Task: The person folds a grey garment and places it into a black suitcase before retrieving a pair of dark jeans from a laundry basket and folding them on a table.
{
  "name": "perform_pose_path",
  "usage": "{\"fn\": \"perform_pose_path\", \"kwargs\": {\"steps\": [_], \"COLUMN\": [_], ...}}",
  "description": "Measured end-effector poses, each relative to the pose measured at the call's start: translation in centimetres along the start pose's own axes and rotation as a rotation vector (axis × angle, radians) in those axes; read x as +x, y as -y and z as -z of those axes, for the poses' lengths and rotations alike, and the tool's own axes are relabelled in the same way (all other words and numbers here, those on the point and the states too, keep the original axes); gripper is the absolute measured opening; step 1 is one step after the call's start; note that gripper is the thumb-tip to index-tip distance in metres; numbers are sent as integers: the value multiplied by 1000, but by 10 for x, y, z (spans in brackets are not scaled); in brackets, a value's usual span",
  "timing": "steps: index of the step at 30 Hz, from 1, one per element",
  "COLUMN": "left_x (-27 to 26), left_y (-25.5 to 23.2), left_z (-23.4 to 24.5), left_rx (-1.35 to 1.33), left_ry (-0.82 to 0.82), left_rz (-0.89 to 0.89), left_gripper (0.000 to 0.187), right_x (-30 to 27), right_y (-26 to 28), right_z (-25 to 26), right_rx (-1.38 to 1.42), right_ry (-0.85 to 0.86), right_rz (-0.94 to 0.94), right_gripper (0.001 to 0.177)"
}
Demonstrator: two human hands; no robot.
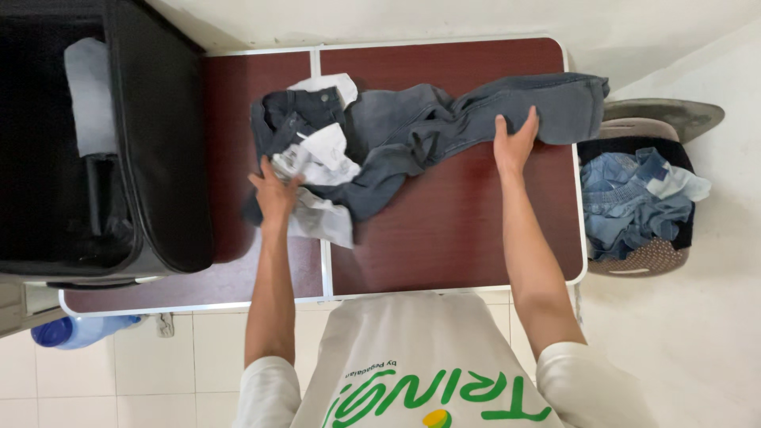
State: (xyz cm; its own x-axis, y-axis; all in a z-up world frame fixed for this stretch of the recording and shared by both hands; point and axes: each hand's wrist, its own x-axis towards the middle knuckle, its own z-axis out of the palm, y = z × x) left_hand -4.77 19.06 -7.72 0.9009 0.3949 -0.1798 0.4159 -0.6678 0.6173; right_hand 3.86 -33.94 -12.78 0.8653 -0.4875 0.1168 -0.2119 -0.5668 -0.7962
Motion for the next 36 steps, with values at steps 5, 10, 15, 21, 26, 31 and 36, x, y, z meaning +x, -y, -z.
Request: {"fn": "perform_pose_path", "kwargs": {"steps": [5,10,15,21,26,31,36], "left_x": [-48,-93,-126,-148,-140,-124,-111], "left_y": [-14,-33,-55,-83,-64,-32,-49], "left_z": [-10,-36,-50,-73,-88,-106,-101], "left_rx": [-68,-152,-167,-449,-608,-434,-342], "left_ry": [-2,-13,-47,173,473,566,257], "left_rz": [-2,70,40,106,198,-94,-340], "left_gripper": [92,89,83,78,56,43,24], "right_x": [28,37,17,-68,-155,-227,-242], "right_y": [52,100,134,192,213,207,190], "right_z": [-16,-30,-34,-16,-1,2,1], "right_rx": [43,-26,-100,-30,54,-196,-307], "right_ry": [248,390,336,32,324,544,572], "right_rz": [-83,70,248,635,669,614,573], "right_gripper": [82,80,69,21,17,43,71]}}
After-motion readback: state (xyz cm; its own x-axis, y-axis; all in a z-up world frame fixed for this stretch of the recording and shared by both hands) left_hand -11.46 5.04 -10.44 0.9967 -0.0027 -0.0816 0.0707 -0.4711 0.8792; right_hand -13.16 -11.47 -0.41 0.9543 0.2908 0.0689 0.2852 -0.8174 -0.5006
